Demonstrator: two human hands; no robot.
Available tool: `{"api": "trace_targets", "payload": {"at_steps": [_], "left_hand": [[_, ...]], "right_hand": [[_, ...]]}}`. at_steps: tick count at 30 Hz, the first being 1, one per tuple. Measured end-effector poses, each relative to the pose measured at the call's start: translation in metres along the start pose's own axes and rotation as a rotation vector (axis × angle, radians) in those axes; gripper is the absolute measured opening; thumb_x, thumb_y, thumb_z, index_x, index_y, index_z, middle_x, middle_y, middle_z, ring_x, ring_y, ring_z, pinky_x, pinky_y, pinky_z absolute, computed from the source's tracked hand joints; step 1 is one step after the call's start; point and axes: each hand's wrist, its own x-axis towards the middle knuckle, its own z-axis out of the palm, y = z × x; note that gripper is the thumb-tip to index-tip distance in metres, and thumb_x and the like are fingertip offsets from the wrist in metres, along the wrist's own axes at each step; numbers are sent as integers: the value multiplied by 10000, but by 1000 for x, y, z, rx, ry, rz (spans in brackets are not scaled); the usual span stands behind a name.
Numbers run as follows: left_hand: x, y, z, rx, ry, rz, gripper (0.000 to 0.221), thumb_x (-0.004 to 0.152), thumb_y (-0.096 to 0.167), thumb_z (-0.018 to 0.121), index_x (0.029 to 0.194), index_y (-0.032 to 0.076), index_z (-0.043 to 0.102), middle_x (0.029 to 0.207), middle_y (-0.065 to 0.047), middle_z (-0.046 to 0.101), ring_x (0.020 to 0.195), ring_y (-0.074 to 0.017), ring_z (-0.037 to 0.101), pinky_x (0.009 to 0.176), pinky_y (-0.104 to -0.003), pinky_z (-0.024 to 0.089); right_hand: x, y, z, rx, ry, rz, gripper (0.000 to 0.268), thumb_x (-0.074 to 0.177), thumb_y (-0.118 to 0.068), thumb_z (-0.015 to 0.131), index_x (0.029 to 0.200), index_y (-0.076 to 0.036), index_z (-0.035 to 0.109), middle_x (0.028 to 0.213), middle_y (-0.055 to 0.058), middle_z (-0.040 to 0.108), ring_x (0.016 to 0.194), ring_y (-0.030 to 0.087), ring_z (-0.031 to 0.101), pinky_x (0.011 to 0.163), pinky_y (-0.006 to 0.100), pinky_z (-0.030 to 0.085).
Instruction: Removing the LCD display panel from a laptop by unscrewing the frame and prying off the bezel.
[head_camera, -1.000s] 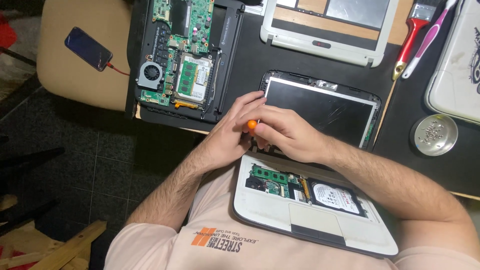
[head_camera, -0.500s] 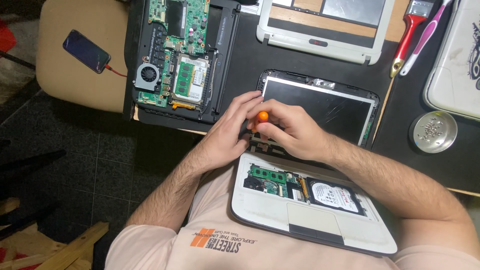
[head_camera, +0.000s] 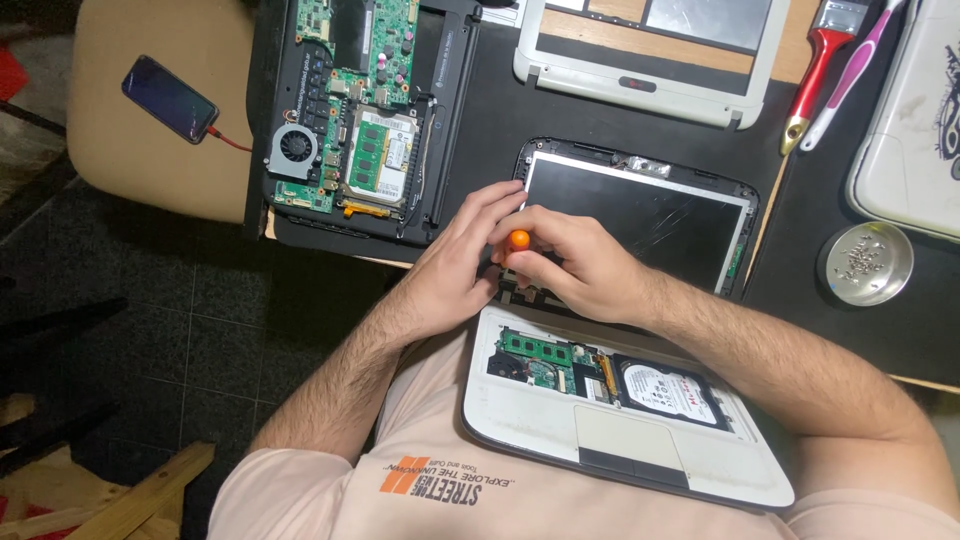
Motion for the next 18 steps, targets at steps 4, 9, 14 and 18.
{"api": "trace_targets", "payload": {"at_steps": [4, 9, 14, 18], "left_hand": [[0, -3, 0, 7, -8, -2, 1038, 933, -185, 714, 1887, 55, 380, 1914, -223, 356, 1784, -525, 418, 1448, -685, 404], [2, -15, 4, 17, -12, -5, 972, 962, -122, 733, 1869, 35, 417, 1915, -209, 350, 1769, -510, 448, 1449, -664, 415], [0, -10, 4, 21, 2, 17, 1061, 908, -152, 748, 1883, 55, 385, 1909, -209, 355, 1785, -510, 423, 1456, -664, 408], [0, -14, 4, 11, -4, 23, 1074, 887, -172, 716, 1883, 63, 387, 1908, -203, 365, 1797, -504, 402, 1466, -673, 384]], "right_hand": [[0, 6, 0, -13, -9, -32, 309, 1255, -211, 632, 1500, -51, 730, 1153, 99, 764, 823, 209, 870, 870, 440, 749], [1, -15, -7, 77, -127, -70, 484, 1291, -253, 503, 1716, -70, 647, 1366, 143, 704, 876, 158, 850, 865, 441, 753], [4, -11, -3, 250, -115, 17, 537, 1123, -220, 806, 1569, -1, 602, 1179, 128, 760, 876, 189, 837, 881, 459, 751], [6, -13, -2, 230, -67, 14, 236, 1224, -196, 711, 1389, -42, 781, 1121, 124, 807, 839, 168, 826, 814, 395, 740]]}}
